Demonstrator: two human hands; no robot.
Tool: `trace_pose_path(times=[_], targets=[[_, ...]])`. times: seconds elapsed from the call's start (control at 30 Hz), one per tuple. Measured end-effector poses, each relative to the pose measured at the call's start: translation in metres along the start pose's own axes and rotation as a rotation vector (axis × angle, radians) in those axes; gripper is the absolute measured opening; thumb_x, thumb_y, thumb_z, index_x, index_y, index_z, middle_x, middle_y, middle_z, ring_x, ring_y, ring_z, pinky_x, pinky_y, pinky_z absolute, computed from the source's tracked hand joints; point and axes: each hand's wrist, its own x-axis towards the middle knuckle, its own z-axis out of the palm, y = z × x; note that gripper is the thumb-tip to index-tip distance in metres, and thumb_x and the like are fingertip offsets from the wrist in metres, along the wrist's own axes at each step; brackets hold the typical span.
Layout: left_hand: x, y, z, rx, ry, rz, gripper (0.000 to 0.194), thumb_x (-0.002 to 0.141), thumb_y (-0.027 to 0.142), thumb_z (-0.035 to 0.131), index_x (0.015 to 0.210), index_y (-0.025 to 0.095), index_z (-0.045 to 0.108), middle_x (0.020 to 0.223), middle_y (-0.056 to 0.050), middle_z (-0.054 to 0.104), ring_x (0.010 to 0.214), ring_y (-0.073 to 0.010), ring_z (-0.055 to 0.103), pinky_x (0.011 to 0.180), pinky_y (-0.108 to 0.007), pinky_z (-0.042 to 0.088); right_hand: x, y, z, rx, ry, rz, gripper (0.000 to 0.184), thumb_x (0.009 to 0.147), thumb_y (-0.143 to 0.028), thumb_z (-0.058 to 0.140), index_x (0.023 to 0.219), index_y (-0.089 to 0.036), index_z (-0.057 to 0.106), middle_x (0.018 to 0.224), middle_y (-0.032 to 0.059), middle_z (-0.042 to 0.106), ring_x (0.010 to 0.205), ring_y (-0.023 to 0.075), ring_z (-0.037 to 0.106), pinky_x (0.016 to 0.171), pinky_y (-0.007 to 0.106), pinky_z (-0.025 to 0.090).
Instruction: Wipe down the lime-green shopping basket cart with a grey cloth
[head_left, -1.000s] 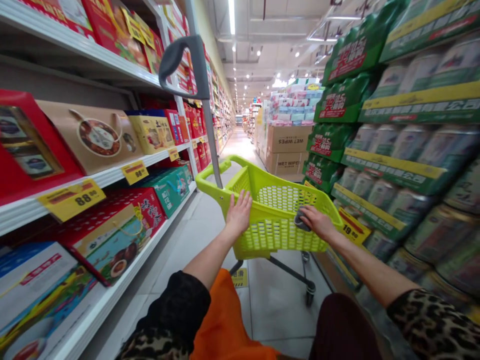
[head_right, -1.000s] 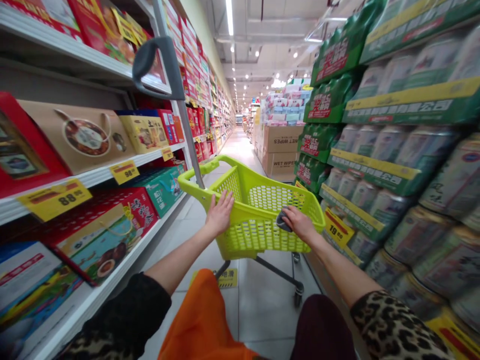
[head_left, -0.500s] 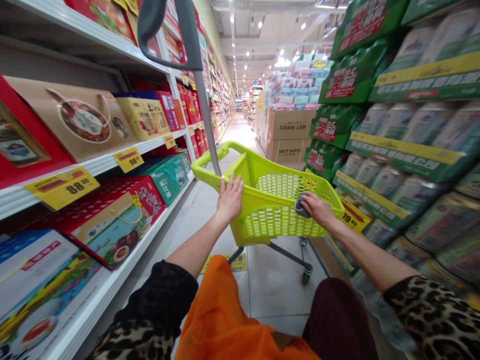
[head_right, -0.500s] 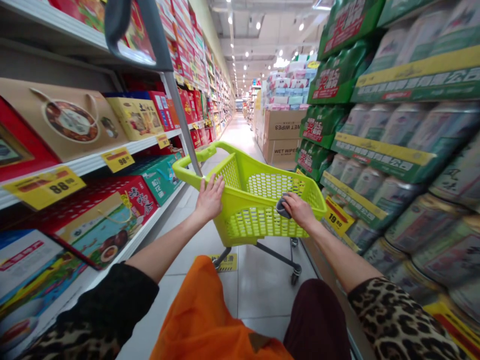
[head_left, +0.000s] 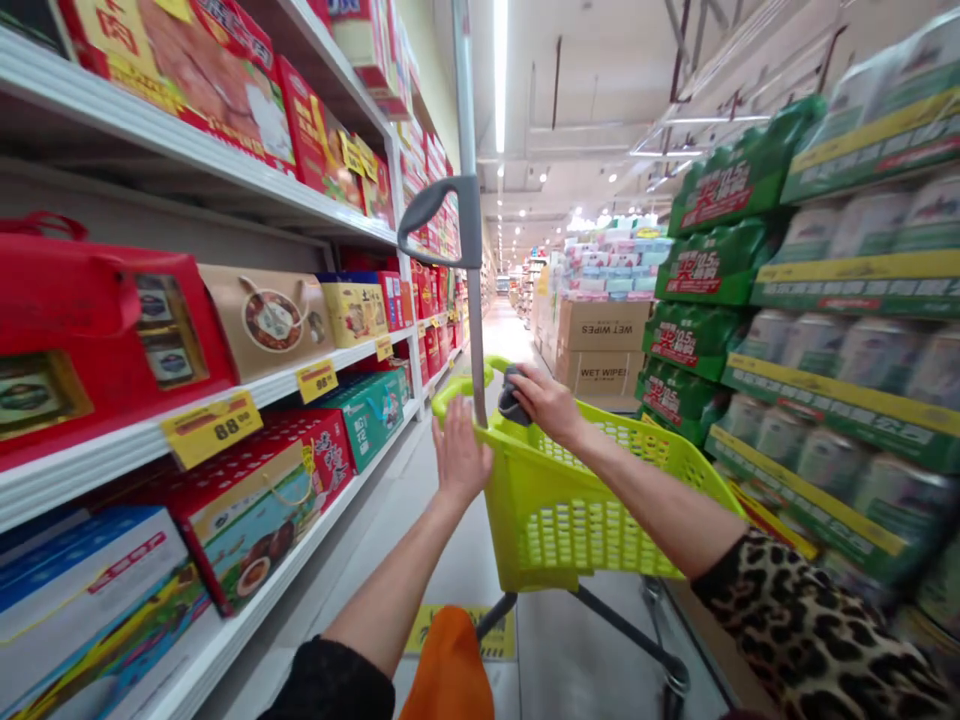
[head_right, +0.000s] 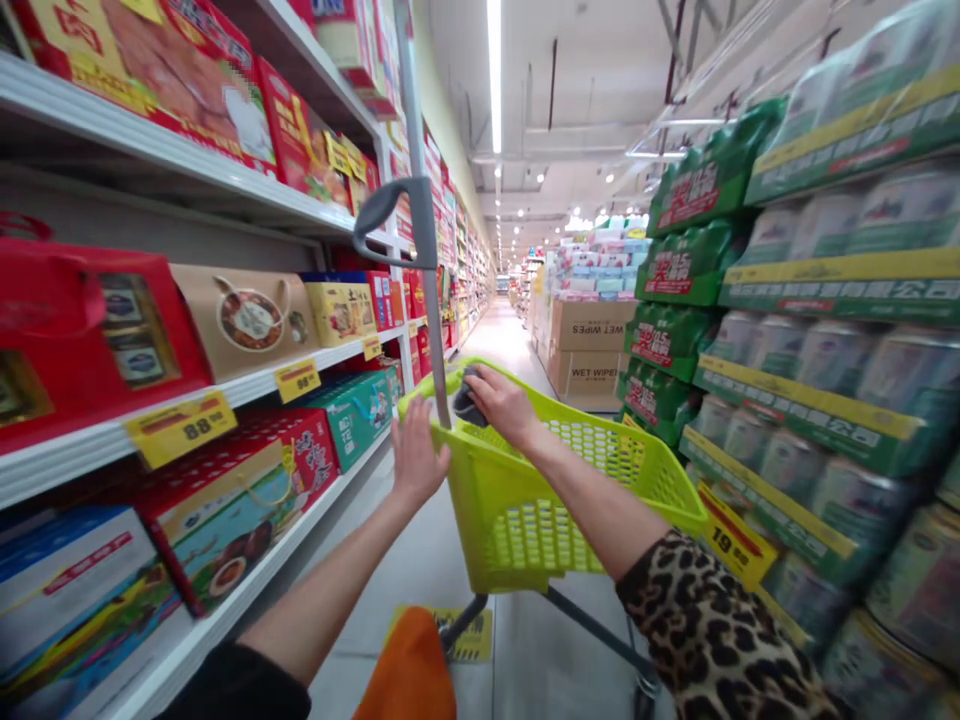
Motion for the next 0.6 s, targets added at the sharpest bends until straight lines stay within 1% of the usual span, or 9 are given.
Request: trace_pose_path(times=[0.03, 0.07, 0.13, 0.2, 0.3, 0.37, 0.5, 0.57, 0.6], targets=[[0.007, -0.007, -0.005, 0.003, 0.006, -0.08, 0.072, 0.069, 0.021, 0.047, 0.135, 0.005, 0.024, 0.146, -0.018, 0.021, 0.136, -0.0269, 0.013, 0.109, -0.053, 0.011, 0.024, -0.007, 0.001, -0.005, 0.022, -0.075, 0.03, 0.091, -0.026, 0.037, 0.11, -0.015, 0.058, 0.121, 0.0121, 0.054, 0.11, 0.0197, 0.052, 0.095, 0.033, 0.043], [0.012, -0.014, -0.009, 0.005, -0.029, -0.106, 0.072, 0.067, 0.022, 0.049, 0.134, 0.006, 0.027, 0.144, -0.018, 0.025, 0.135, -0.0293, 0.015, 0.108, -0.056, 0.011, 0.044, -0.014, 0.003, -0.025, 0.023, -0.157, 0.03, 0.091, -0.025, 0.037, 0.11, -0.016, 0.058, 0.122, 0.0117, 0.053, 0.112, 0.0196, 0.05, 0.097, 0.034, 0.042], [0.018, -0.021, -0.014, 0.004, -0.145, -0.03, 0.064, 0.065, 0.022, 0.051, 0.127, 0.012, 0.039, 0.138, -0.015, 0.039, 0.133, -0.0315, 0.022, 0.107, -0.059, 0.007, 0.067, -0.026, 0.01, -0.101, -0.033, -0.351, 0.027, 0.09, -0.022, 0.041, 0.108, -0.015, 0.059, 0.122, 0.0112, 0.053, 0.114, 0.0213, 0.048, 0.1, 0.038, 0.038], [0.017, -0.024, -0.015, 0.002, -0.213, 0.08, 0.055, 0.066, 0.023, 0.049, 0.12, 0.017, 0.047, 0.131, -0.011, 0.048, 0.131, -0.03, 0.025, 0.107, -0.06, 0.002, 0.073, -0.032, 0.02, -0.21, -0.136, -0.585, 0.022, 0.087, -0.019, 0.045, 0.101, -0.014, 0.062, 0.119, 0.0109, 0.055, 0.116, 0.0243, 0.046, 0.102, 0.044, 0.035], [0.01, -0.024, -0.015, 0.0, -0.231, 0.125, 0.059, 0.066, 0.024, 0.047, 0.125, 0.016, 0.044, 0.134, -0.01, 0.045, 0.134, -0.0271, 0.019, 0.108, -0.058, 0.0, 0.076, -0.026, 0.026, -0.34, -0.242, -0.813, 0.017, 0.085, -0.017, 0.048, 0.089, -0.013, 0.064, 0.114, 0.0095, 0.058, 0.118, 0.026, 0.044, 0.104, 0.047, 0.032], [0.005, -0.024, -0.015, 0.001, -0.253, 0.137, 0.065, 0.066, 0.025, 0.046, 0.129, 0.012, 0.039, 0.138, -0.011, 0.039, 0.135, -0.0268, 0.015, 0.108, -0.057, -0.001, 0.095, -0.016, 0.018, -0.398, -0.219, -0.833, 0.018, 0.085, -0.017, 0.047, 0.088, -0.013, 0.064, 0.115, 0.0088, 0.057, 0.12, 0.0256, 0.042, 0.105, 0.046, 0.03], [0.001, -0.025, -0.019, -0.002, -0.277, 0.153, 0.07, 0.067, 0.025, 0.044, 0.134, 0.009, 0.033, 0.144, -0.01, 0.03, 0.136, -0.0264, 0.01, 0.109, -0.056, -0.001, 0.164, 0.003, -0.019, -0.437, -0.092, -0.729, 0.024, 0.086, -0.012, 0.042, 0.099, -0.015, 0.062, 0.122, 0.0084, 0.052, 0.126, 0.0242, 0.035, 0.105, 0.048, 0.027], [0.0, -0.025, -0.02, -0.003, -0.281, 0.155, 0.07, 0.067, 0.026, 0.044, 0.135, 0.009, 0.032, 0.145, -0.01, 0.027, 0.137, -0.0262, 0.01, 0.109, -0.056, 0.0, 0.187, 0.008, -0.032, -0.416, -0.108, -0.759, 0.025, 0.086, -0.012, 0.042, 0.102, -0.016, 0.061, 0.123, 0.008, 0.052, 0.128, 0.0236, 0.033, 0.106, 0.048, 0.026], [0.0, -0.024, -0.02, 0.002, -0.281, 0.154, 0.07, 0.067, 0.026, 0.044, 0.135, 0.009, 0.032, 0.145, -0.01, 0.027, 0.136, -0.0263, 0.01, 0.109, -0.056, 0.0, 0.19, 0.009, -0.034, -0.403, -0.118, -0.768, 0.026, 0.085, -0.013, 0.043, 0.104, -0.016, 0.061, 0.123, 0.0084, 0.052, 0.128, 0.0237, 0.032, 0.106, 0.048, 0.026]])
